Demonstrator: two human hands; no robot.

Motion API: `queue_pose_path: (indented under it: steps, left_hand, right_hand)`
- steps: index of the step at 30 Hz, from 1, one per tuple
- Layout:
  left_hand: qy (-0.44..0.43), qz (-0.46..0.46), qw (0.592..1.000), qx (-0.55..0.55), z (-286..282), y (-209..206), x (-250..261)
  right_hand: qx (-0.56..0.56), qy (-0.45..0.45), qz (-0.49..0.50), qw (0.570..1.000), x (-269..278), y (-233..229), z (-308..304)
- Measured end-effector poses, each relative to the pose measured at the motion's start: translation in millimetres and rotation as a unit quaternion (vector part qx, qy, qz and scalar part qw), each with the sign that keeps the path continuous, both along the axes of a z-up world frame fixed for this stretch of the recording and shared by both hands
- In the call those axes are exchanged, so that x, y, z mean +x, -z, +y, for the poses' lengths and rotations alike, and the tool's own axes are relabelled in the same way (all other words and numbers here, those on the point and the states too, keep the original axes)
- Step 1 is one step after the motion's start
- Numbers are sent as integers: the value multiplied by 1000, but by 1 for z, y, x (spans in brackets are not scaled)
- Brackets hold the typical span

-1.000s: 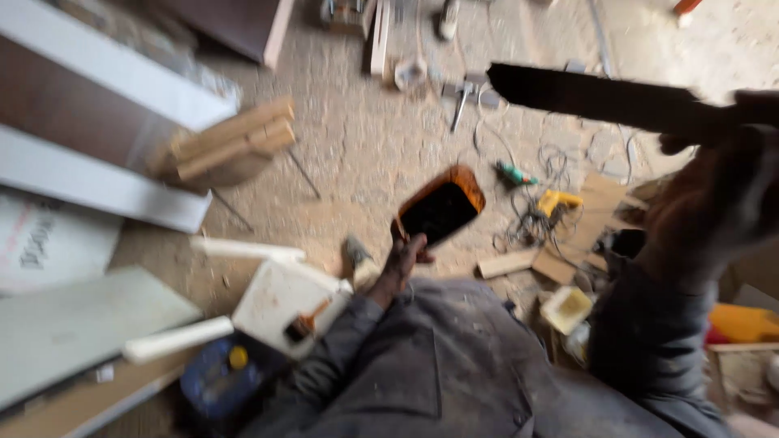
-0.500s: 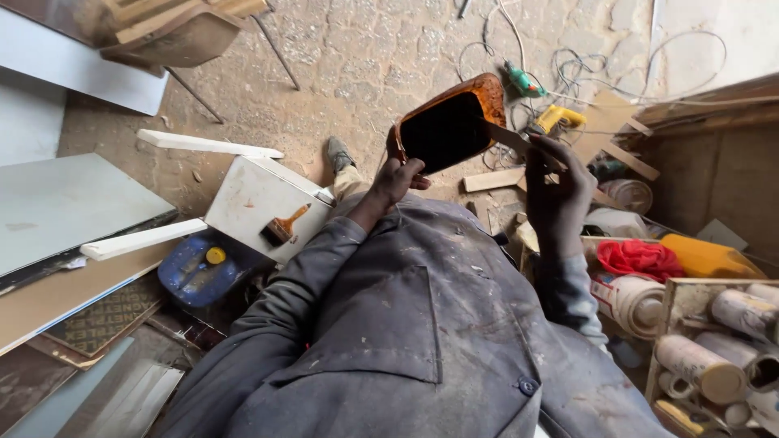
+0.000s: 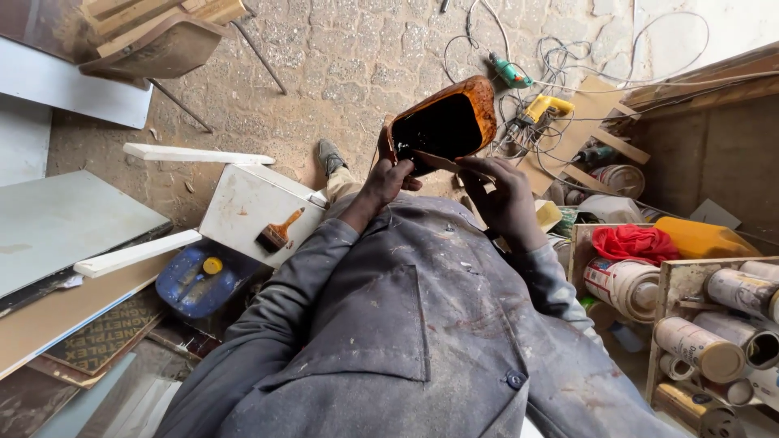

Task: The person pours a liquid from a plastic bottle into a paint container. They then open a small purple jar and add its contents to the paint. Finally, they use a stick to stir the mixture in the container.

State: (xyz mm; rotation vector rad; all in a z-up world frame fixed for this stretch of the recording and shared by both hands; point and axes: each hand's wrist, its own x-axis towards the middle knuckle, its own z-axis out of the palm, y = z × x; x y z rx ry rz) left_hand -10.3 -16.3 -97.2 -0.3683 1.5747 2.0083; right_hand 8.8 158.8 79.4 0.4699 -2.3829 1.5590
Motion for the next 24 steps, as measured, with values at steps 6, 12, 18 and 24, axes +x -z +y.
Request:
queue_pose_path:
  steps: [6, 12, 18, 24]
  left_hand:
    - [3, -13, 1000, -13, -1, -7, 2]
    - [44, -32, 995, -83, -2, -39, 1]
    - [27, -51, 995, -80, -3, -31, 6]
    - [35, -37, 997, -55, -9, 6, 12]
  right_hand:
    - [-3, 68, -52, 996, -4, 0, 13]
    - [77, 145, -31, 986, -9, 0, 33]
    - [62, 182, -4, 981, -4, 6, 32]
    - [68, 120, 32, 990, 3, 9, 14]
